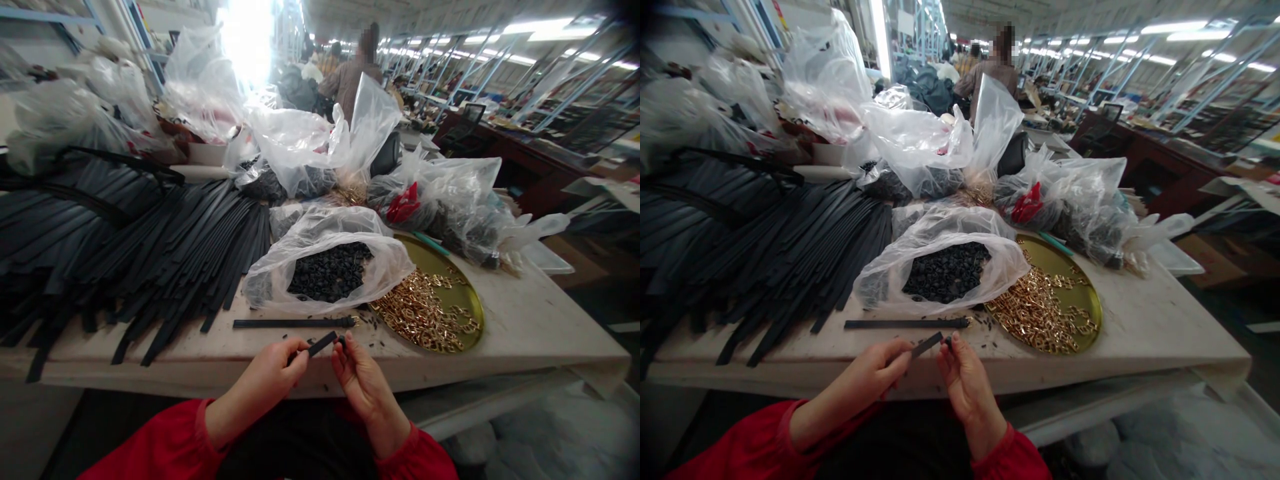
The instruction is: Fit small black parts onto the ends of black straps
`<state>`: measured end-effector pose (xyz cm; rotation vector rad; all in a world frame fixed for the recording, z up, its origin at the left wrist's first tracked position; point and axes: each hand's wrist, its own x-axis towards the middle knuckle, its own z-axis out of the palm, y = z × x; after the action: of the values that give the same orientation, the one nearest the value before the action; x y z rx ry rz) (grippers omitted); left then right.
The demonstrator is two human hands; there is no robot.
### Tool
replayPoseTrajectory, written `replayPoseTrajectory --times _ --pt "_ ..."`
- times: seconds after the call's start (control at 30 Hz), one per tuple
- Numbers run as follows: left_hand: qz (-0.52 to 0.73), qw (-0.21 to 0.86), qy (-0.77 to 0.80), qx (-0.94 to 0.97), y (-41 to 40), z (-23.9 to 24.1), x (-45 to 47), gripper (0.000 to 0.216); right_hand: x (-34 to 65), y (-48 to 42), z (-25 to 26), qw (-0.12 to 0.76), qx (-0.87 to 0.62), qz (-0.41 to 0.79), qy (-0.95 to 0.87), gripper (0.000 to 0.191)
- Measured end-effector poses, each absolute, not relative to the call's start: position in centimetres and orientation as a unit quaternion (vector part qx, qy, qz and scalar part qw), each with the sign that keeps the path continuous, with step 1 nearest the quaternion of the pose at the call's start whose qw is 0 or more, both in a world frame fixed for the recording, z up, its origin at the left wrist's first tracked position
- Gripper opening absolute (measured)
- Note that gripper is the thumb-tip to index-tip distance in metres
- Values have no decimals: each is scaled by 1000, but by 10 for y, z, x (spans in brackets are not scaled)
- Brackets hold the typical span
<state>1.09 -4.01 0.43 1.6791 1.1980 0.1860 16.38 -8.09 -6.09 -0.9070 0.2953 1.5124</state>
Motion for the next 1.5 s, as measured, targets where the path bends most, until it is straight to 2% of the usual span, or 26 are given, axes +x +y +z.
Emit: replayPoseTrajectory --times 0.33,0.53,0.67,0.83,1.03,1.3,1.5 --pt "56 430 488 758 -41 2 12 21 154 -85 -67 628 -411 661 10 27" --pt "78 466 452 757 -44 7 15 28 150 -95 -53 608 -419 673 -36 28" --pt "108 451 468 752 -48 6 15 26 149 -101 -50 601 -417 680 -44 33" --pt "121 430 467 763 -55 1 11 25 147 -104 -57 604 -446 652 -109 27" --pt "64 389 464 793 -53 -2 6 22 152 -108 -65 563 -523 577 -276 27" --pt "11 310 463 830 -52 -5 8 24 153 -105 -84 543 -471 670 -185 27" --pt "29 375 440 815 -50 -14 15 22 153 -104 -88 537 -501 615 -287 28"
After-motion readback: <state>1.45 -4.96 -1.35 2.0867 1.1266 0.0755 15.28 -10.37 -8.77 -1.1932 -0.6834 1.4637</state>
